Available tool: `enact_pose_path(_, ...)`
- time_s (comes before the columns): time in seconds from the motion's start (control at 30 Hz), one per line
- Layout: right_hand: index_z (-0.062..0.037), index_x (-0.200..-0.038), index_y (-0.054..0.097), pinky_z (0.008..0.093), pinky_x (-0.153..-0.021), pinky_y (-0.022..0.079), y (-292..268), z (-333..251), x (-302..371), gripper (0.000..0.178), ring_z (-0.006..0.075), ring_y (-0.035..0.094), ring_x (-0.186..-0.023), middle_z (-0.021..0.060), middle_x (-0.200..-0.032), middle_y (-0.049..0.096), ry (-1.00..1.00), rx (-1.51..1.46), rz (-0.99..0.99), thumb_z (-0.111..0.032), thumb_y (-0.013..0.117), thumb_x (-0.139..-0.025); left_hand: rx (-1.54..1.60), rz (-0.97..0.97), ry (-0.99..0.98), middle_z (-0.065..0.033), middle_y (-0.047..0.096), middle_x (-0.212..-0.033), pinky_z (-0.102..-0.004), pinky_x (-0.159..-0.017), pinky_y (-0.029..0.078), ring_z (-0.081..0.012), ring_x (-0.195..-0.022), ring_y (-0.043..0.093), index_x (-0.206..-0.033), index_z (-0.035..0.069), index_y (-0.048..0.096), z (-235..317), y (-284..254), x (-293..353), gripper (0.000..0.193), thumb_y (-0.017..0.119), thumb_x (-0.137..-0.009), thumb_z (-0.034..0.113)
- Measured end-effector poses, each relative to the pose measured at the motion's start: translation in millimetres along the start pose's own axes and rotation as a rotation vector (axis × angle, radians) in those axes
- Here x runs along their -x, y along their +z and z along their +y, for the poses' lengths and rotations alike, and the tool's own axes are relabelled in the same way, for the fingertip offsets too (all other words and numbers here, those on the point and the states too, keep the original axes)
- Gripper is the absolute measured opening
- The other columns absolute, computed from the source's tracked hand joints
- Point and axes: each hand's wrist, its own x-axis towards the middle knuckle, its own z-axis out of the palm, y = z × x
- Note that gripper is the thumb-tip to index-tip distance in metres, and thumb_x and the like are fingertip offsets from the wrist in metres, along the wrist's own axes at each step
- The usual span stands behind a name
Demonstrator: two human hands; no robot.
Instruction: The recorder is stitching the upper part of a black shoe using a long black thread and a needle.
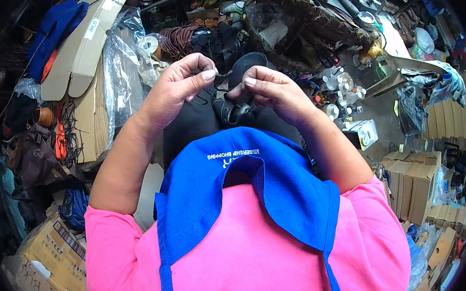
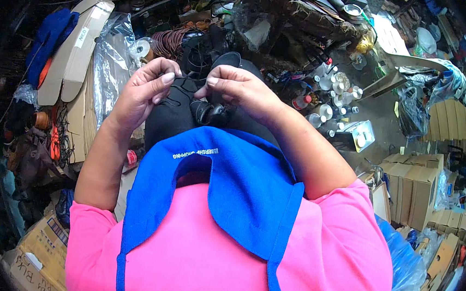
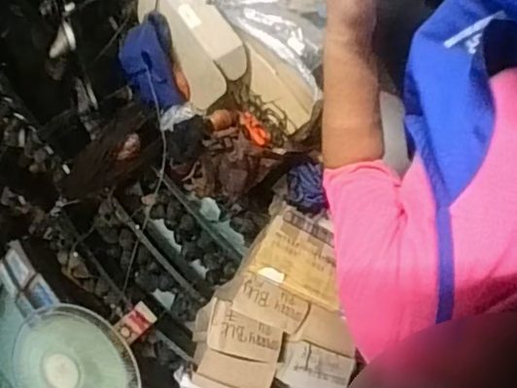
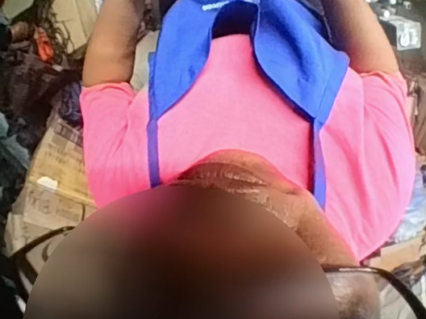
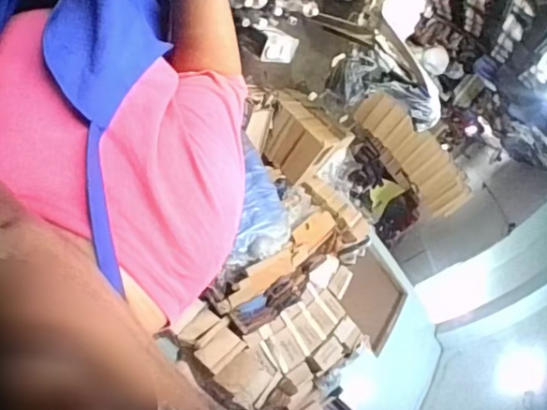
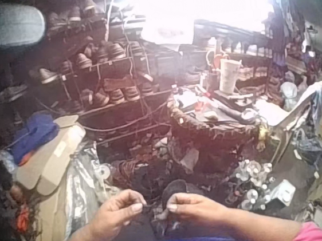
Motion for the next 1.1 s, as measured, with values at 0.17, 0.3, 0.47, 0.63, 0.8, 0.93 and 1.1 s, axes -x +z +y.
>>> enact_pose_path(0.17,0.0019,-0.103,0.063,0.0276,-0.086,0.045,25,8,-9,0.028,0.0123,0.058,-0.094,0.0071,-0.101,0.065,-0.259,0.242,0.05,-0.017,0.069,-0.083,-0.168,0.017,0.097,0.0057,0.051,-0.076,-0.0182,-0.063,0.038,-0.0027,-0.071,0.047,-0.09,0.006,0.06,-8,10,-6,0.011,0.064,-0.086,0.015)
enact_pose_path(0.3,0.0015,-0.101,0.064,0.0258,-0.081,0.047,22,11,-14,0.026,0.0099,0.058,-0.087,0.0046,-0.095,0.065,-0.181,0.297,0.175,-0.017,0.068,-0.083,-0.144,-0.012,0.08,0.0042,0.053,-0.08,-0.0208,-0.07,0.041,-0.0057,-0.077,0.05,-0.089,0.005,0.06,-6,10,-7,0.01,0.065,-0.085,0.013)
enact_pose_path(0.47,-0.0035,-0.093,0.064,0.019,-0.055,0.039,7,2,-7,0.017,0.0034,0.047,-0.061,0.0059,-0.092,0.066,-0.102,0.112,-0.012,-0.016,0.056,-0.085,-0.048,-0.007,-0.047,0.0061,0.054,-0.077,-0.0172,-0.058,0.035,-0.0001,-0.067,0.044,-0.09,0.007,0.06,4,-2,-2,0.011,0.064,-0.085,0.015)
enact_pose_path(0.63,-0.0091,-0.08,0.053,0.0194,-0.056,0.034,-6,-9,-6,0.014,0.005,0.037,-0.053,0.0146,-0.091,0.067,0.007,-0.121,-0.09,-0.023,0.052,-0.084,0.051,0.005,-0.035,0.0063,0.048,-0.075,-0.0151,-0.052,0.027,-0.0005,-0.056,0.034,-0.095,0.004,0.057,-3,-6,-5,0.015,0.062,-0.084,0.014)
enact_pose_path(0.8,-0.0064,-0.095,0.063,0.0189,-0.062,0.038,10,-8,-7,0.031,0.0039,0.051,-0.068,-0.0009,-0.078,0.062,0.009,0.173,0.014,-0.036,0.061,-0.087,-0.105,0.007,-0.041,0.0082,0.05,-0.074,-0.017,-0.055,0.031,0.0007,-0.063,0.039,-0.091,0.008,0.059,4,3,-5,0.009,0.062,-0.085,0.014)
enact_pose_path(0.93,-0.0056,-0.09,0.062,0.0202,-0.067,0.041,18,-11,-9,0.026,0.0051,0.053,-0.071,-0.0007,-0.078,0.062,-0.044,0.169,0.051,-0.031,0.062,-0.086,-0.187,-0.041,0.025,0.0085,0.049,-0.074,-0.0168,-0.056,0.03,0.0005,-0.063,0.038,-0.09,0.008,0.059,3,8,-6,0.01,0.061,-0.085,0.017)
enact_pose_path(1.1,-0.0075,-0.078,0.058,0.0206,-0.062,0.036,-7,-8,-4,0.018,0.0062,0.047,-0.062,-0.0034,-0.068,0.054,0.033,-0.147,-0.123,-0.024,0.06,-0.087,-0.067,-0.033,-0.031,0.0079,0.046,-0.073,-0.0175,-0.055,0.028,-0.0004,-0.061,0.035,-0.087,0.009,0.058,3,-5,-3,0.009,0.06,-0.084,0.018)
